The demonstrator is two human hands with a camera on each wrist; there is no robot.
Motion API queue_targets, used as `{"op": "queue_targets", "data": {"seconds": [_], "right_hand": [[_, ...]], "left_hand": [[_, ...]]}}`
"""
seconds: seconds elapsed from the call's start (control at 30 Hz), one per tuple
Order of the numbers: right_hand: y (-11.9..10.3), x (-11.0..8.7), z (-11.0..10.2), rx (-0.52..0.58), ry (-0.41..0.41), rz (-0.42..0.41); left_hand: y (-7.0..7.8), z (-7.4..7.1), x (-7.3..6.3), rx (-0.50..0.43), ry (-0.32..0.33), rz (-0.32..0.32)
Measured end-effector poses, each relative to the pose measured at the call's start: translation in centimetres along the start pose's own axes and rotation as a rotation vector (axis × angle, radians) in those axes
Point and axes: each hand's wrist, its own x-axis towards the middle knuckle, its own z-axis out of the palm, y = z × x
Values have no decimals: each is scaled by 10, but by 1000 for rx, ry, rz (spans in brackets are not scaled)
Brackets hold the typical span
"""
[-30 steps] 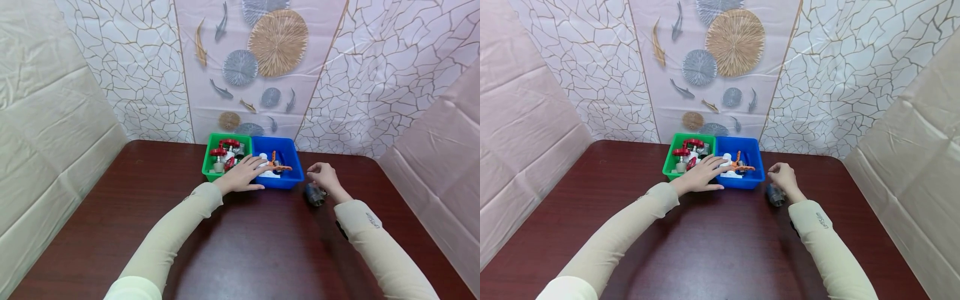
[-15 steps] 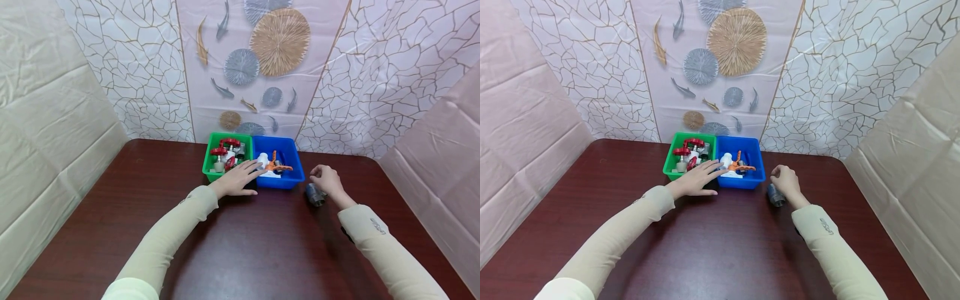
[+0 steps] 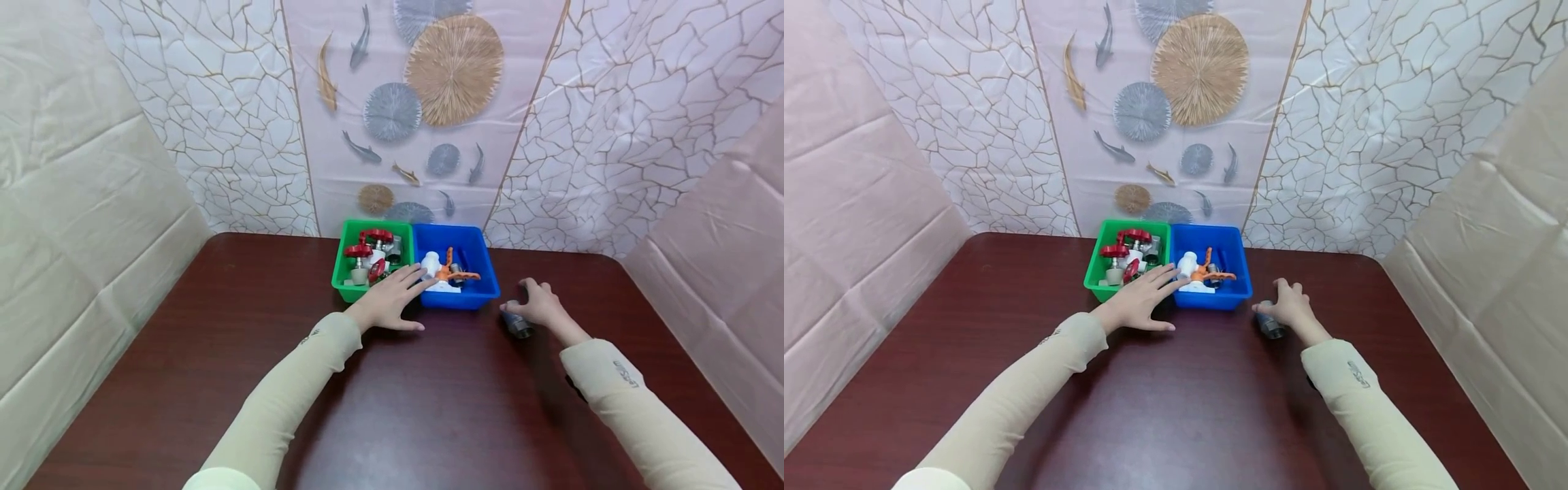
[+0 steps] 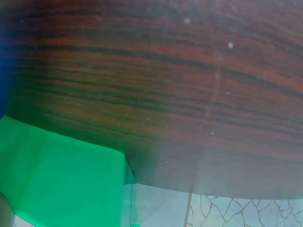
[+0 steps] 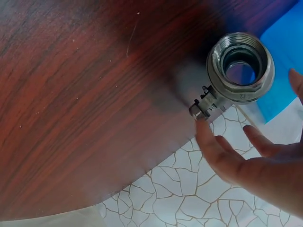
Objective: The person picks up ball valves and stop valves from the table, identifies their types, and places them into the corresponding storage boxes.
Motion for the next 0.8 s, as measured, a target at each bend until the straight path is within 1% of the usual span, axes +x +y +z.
{"op": "queue_targets", "data": {"seconds": [0.1, 0.27, 0.37, 0.5, 0.63, 0.8], "right_hand": [[2, 0, 0, -15, -45, 32], [3, 3, 1, -33, -64, 65], [5, 8, 4, -48, -104, 72], [9, 14, 9, -83, -142, 67], [12, 16, 13, -106, -133, 66], [13, 15, 18, -96, -94, 63]], "left_hand": [[2, 0, 1, 18, -20, 0], [2, -2, 2, 48, -29, -10], [0, -3, 2, 42, -38, -18], [0, -1, 1, 4, -44, -13], [0, 0, 1, -13, -51, 2], [0, 1, -1, -21, -71, -8]]}}
